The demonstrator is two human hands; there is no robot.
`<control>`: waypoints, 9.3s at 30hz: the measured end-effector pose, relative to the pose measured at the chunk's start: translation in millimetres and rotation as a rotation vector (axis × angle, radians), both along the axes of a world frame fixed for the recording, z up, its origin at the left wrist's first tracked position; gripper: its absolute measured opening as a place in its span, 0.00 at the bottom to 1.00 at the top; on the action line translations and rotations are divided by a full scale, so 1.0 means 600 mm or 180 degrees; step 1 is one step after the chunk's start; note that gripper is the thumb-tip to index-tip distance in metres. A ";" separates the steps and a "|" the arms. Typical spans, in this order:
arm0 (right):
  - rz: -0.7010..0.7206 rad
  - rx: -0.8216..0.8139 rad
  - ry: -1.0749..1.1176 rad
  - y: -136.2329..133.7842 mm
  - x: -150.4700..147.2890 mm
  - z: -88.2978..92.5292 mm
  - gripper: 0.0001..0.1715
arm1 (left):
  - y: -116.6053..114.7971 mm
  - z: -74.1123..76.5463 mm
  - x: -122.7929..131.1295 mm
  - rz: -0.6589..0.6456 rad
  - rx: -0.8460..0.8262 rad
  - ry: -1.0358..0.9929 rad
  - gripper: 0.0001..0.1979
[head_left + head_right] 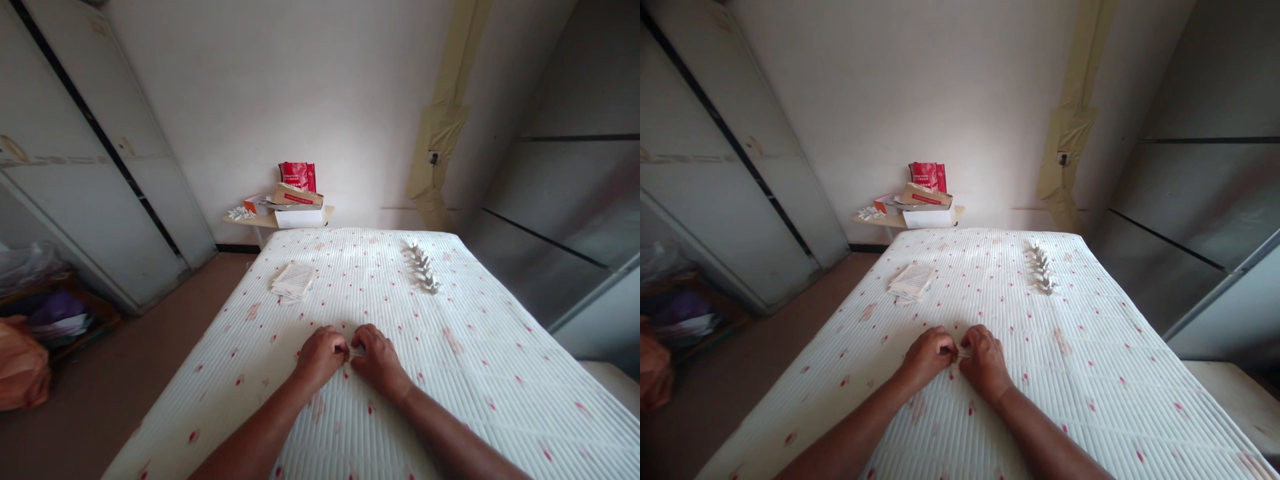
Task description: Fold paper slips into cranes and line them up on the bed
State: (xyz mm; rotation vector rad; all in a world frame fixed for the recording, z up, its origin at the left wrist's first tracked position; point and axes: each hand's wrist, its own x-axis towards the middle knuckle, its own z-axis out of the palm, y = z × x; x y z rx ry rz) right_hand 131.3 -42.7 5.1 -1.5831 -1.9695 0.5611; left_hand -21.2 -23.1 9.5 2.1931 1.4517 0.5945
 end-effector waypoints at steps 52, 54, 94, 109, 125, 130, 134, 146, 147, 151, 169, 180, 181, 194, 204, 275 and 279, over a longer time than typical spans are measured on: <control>0.0340 0.0089 0.0223 -0.002 0.037 0.013 0.15 | -0.011 -0.002 0.000 -0.0019 0.0144 -0.0092 0.07; 0.0285 0.0150 0.0036 -0.003 0.030 0.011 0.17 | -0.010 -0.003 0.002 0.0055 0.0152 -0.0082 0.07; 0.0428 0.0795 -0.0828 0.007 0.012 0.042 0.09 | 0.024 0.036 -0.013 -0.0380 0.0245 0.0160 0.05; 0.1217 0.2340 -0.1537 0.002 0.027 0.012 0.14 | -0.007 -0.005 -0.006 -0.0774 0.1927 0.0457 0.09; 0.1623 0.0517 0.0281 -0.011 0.067 0.013 0.07 | -0.074 0.014 -0.032 -0.0952 0.1373 0.0418 0.12; 0.1533 0.0299 0.0472 -0.006 0.065 0.008 0.08 | -0.080 0.009 -0.035 -0.0893 0.1572 0.0382 0.12; 0.1337 0.0062 0.0509 -0.005 0.057 0.015 0.09 | -0.081 0.012 -0.035 -0.0908 0.1553 0.0396 0.12; 0.0606 -0.0465 -0.0199 0.015 0.027 0.036 0.07 | -0.086 0.016 -0.031 -0.0902 0.1386 0.0451 0.10; 0.0596 -0.0488 -0.0247 0.016 0.026 0.037 0.07 | -0.086 0.016 -0.031 -0.0898 0.1347 0.0458 0.10; 0.0577 -0.0540 -0.0431 0.021 0.023 0.039 0.07 | -0.085 0.017 -0.029 -0.0913 0.1241 0.0441 0.11; 0.0560 -0.0594 -0.0530 0.029 0.023 0.037 0.07 | -0.089 0.012 -0.021 -0.0798 0.1192 0.0614 0.12; 0.0434 -0.0536 -0.0091 0.040 0.061 0.030 0.10 | -0.088 0.009 -0.020 -0.0777 0.1307 0.0682 0.15; 0.0418 -0.0588 -0.0003 0.041 0.061 0.030 0.11 | -0.088 0.009 -0.020 -0.0779 0.1302 0.0673 0.15; 0.0303 -0.0320 -0.0346 0.030 0.044 0.028 0.11 | -0.083 0.007 -0.007 -0.0509 0.1400 0.0544 0.05; 0.1683 0.0601 0.0104 0.037 0.030 0.024 0.17 | -0.060 -0.001 0.015 -0.0290 0.1498 0.0805 0.05; 0.0184 0.0201 -0.0868 0.009 0.016 0.011 0.09 | -0.044 -0.018 0.000 0.0021 0.0687 -0.0219 0.06; 0.0146 0.0103 -0.0908 0.008 0.015 0.016 0.09 | -0.046 -0.011 0.000 -0.0043 0.0700 -0.0132 0.07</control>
